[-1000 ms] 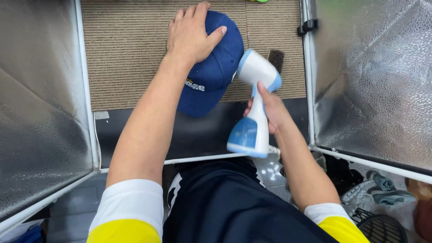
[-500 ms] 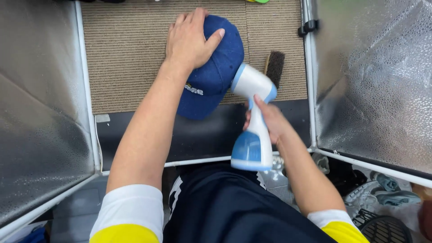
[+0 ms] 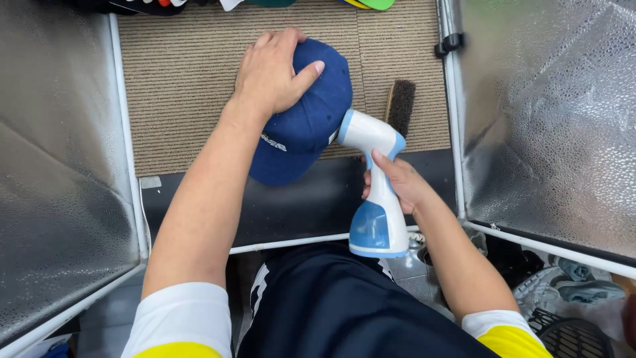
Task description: Steaming and brushing a blue baseball cap to remove wrinkles and lint as part of a finishing process.
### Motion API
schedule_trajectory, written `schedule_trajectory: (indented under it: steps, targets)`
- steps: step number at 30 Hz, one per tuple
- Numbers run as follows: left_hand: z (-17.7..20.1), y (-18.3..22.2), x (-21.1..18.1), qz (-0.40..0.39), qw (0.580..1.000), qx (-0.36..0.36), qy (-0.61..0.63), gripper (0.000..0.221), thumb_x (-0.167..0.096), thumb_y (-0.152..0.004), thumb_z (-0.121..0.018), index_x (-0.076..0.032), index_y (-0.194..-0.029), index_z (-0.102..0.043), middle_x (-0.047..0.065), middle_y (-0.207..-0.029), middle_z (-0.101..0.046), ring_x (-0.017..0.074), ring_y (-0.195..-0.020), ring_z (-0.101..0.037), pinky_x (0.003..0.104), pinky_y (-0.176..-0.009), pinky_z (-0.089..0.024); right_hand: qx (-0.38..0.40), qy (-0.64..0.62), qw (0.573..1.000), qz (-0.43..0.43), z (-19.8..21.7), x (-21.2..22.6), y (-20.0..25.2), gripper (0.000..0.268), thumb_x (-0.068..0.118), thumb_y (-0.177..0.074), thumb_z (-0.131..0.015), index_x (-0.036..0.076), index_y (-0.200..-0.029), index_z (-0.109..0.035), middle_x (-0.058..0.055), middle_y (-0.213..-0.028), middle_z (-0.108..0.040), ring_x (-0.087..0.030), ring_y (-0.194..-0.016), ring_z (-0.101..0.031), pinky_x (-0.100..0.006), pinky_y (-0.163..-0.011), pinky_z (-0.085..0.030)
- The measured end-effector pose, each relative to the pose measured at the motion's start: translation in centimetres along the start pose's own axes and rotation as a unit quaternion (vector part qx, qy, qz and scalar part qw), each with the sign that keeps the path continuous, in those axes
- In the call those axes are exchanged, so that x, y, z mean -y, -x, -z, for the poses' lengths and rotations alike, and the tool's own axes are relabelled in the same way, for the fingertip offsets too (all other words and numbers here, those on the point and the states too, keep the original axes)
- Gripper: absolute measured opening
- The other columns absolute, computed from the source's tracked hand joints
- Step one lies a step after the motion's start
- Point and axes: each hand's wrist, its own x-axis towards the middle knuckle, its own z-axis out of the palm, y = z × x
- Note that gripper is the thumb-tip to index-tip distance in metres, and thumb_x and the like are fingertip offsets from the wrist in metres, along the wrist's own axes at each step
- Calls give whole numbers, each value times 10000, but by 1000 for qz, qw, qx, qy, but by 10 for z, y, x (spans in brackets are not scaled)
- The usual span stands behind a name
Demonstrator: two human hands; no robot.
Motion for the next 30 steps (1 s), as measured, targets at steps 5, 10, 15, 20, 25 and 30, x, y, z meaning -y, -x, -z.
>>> schedule_trajectory:
  steps: [5, 10, 15, 20, 25, 30]
  targets:
    - [-2, 4, -2, -53, 998, 20, -3, 544, -506, -980, -598, -71, -1305, -583, 170, -1206, -680, 390, -1155, -563, 567, -938, -438, 12, 40, 999, 28, 15, 34, -14, 494, 507, -918, -657, 69, -1143, -611, -118, -762, -635, -290, -627, -684, -421, -597, -606]
    - [-4, 2, -1, -85, 996, 9, -2, 513, -478, -977, -633, -60, -1272, -608, 188, -1142, -688, 403, -1096, -596, 571, -904, -462, 24, 64, 997, -29, 17, 71, -26, 506, 580, -906, -663, 103, -1055, -586, -54, -745, -638, -200, -611, -670, -378, -647, -632]
    - [-7, 3, -3, -69, 998, 12, -8, 515, -499, -989, -586, -67, -1269, -593, 173, -1192, -685, 397, -1152, -570, 575, -932, -438, 71, 37, 995, -57, 29, 47, -16, 513, 551, -930, -653, 73, -1108, -602, -71, -737, -634, -235, -609, -662, -415, -628, -615]
    - [-8, 2, -5, -92, 996, -12, -7, 473, -470, -1008, -585, -66, -1253, -603, 168, -1187, -695, 395, -1141, -585, 576, -930, -444, 34, 28, 999, -20, 26, 57, -27, 483, 542, -861, -734, 128, -1059, -584, -75, -732, -638, -237, -622, -674, -406, -644, -620]
    - [-14, 5, -2, -59, 998, -21, -11, 431, -455, -1041, -485, -84, -1236, -586, 184, -1089, -707, 396, -1112, -597, 589, -909, -435, 32, 162, 986, -5, 49, 33, -17, 519, 547, -852, -710, 37, -850, -616, -121, -734, -647, -258, -670, -694, -441, -671, -617]
    - [-22, 6, 2, -66, 997, -44, 1, 278, -315, -1046, -460, -80, -1155, -562, 161, -1135, -725, 402, -1067, -624, 593, -825, -469, -81, 435, 877, 185, -29, 82, 60, 554, 421, -876, -682, 74, -1281, -534, -107, -1043, -657, -242, -950, -633, -378, -798, -491]
